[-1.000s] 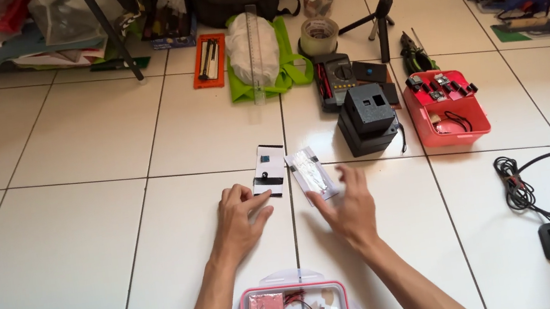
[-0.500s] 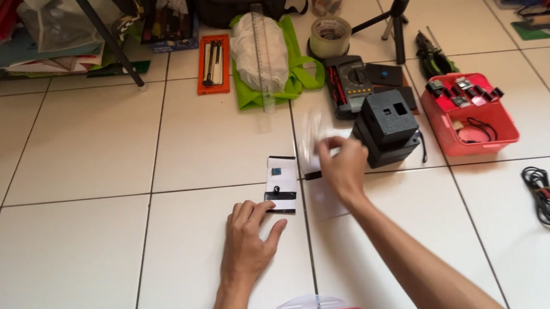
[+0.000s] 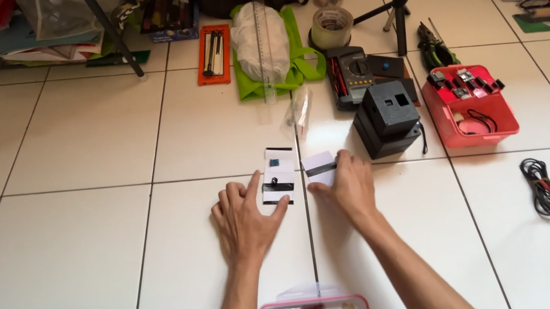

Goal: The recorder is organizing and inspecting various electronic components on the floor, including speakers, a multimeter, and circuit boards.

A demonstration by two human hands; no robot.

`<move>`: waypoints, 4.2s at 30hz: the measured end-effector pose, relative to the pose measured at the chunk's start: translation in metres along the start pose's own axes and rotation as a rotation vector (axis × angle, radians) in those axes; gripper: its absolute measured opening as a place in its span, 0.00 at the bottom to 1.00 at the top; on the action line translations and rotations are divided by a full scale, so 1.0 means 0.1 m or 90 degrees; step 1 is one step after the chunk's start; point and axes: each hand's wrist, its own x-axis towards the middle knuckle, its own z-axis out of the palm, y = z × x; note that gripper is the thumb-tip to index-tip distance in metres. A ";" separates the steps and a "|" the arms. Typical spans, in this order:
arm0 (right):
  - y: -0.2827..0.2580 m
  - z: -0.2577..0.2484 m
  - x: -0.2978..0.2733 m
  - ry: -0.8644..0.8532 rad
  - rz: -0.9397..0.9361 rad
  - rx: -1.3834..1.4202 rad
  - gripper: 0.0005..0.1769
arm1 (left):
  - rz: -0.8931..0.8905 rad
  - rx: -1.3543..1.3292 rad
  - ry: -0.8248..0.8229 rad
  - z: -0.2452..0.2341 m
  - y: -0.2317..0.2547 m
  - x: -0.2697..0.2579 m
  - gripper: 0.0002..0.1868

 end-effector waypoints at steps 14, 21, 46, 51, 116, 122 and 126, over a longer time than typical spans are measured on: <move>0.29 -0.08 -0.03 -0.113 0.165 0.297 0.34 | 0.117 -0.151 -0.117 0.36 -0.68 0.12 0.36; 0.06 0.11 0.02 -0.248 0.147 0.323 0.27 | 0.027 -0.165 -0.041 0.23 -0.39 -0.11 0.43; 0.16 -0.41 -0.64 -0.336 0.242 0.498 0.19 | -0.181 -0.331 -0.200 -0.01 -0.41 -0.28 0.18; 0.18 -1.04 -1.35 -0.389 0.273 0.503 0.20 | -0.188 -0.492 -0.222 -0.43 -0.18 -0.88 0.18; 0.59 -1.05 -4.69 -0.152 -0.292 -0.023 0.24 | -0.250 -0.276 -0.161 -0.71 -0.28 -3.43 0.11; 0.58 -1.05 -4.67 -0.145 -0.290 -0.023 0.23 | -0.263 -0.312 -0.165 -0.72 -0.28 -3.42 0.10; 0.59 -1.03 -4.68 -0.132 -0.280 0.009 0.22 | -0.283 -0.333 -0.171 -0.75 -0.27 -3.41 0.10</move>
